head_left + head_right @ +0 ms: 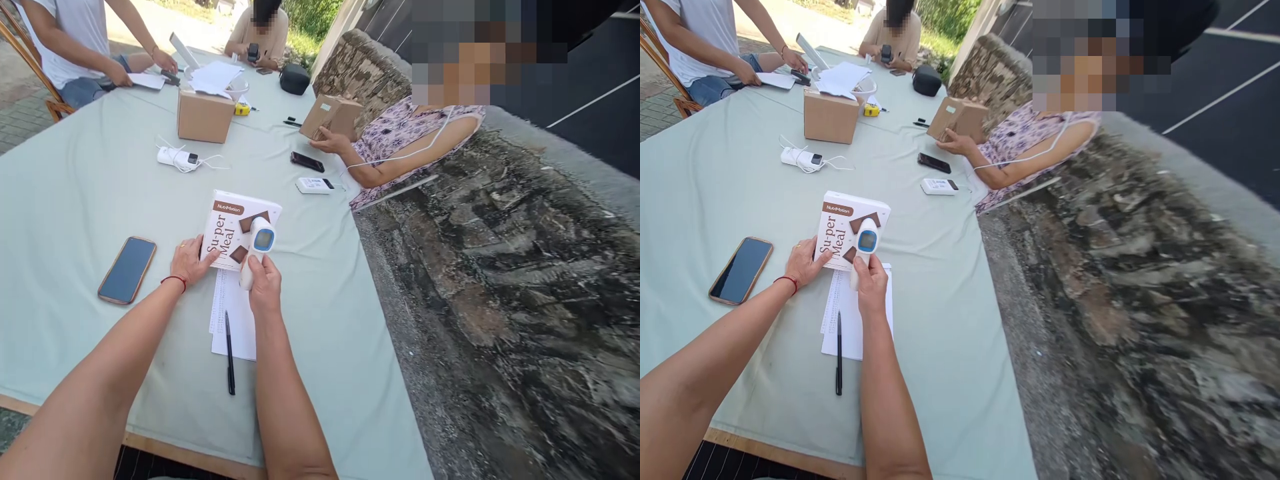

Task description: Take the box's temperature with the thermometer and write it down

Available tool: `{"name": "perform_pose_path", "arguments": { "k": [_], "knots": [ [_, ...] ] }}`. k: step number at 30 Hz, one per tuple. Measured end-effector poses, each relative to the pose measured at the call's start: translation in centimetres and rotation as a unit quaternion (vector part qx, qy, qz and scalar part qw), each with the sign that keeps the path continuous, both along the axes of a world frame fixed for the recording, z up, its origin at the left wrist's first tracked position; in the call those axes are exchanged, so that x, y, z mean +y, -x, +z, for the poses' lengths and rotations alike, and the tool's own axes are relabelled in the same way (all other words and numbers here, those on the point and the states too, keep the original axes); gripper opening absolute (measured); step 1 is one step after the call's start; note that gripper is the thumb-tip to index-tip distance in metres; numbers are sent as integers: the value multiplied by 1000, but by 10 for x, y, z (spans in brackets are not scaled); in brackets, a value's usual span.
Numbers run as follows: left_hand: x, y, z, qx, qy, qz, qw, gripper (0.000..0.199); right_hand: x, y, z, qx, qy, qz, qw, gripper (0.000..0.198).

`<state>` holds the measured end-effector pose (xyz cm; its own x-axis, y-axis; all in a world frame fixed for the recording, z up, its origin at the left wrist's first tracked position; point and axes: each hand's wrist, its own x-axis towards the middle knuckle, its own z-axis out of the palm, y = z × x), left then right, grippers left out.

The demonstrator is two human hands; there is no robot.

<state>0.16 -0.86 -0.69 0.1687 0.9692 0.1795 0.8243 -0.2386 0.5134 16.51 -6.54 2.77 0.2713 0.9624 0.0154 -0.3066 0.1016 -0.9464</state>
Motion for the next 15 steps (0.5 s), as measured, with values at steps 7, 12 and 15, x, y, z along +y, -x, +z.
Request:
{"name": "perform_pose_path", "arguments": {
  "k": [7, 12, 15],
  "knots": [
    [1, 1, 0, -1, -7, -4, 1000, 50, 2, -3, -2, 14, 7, 2, 1000, 44],
    [1, 2, 0, -1, -8, -3, 1000, 50, 4, -2, -2, 26, 14, 5, 1000, 48],
    [1, 2, 1, -2, -5, 0, 1000, 49, 3, 0, 2, 31, 12, 2, 999, 47]
  ]
}}
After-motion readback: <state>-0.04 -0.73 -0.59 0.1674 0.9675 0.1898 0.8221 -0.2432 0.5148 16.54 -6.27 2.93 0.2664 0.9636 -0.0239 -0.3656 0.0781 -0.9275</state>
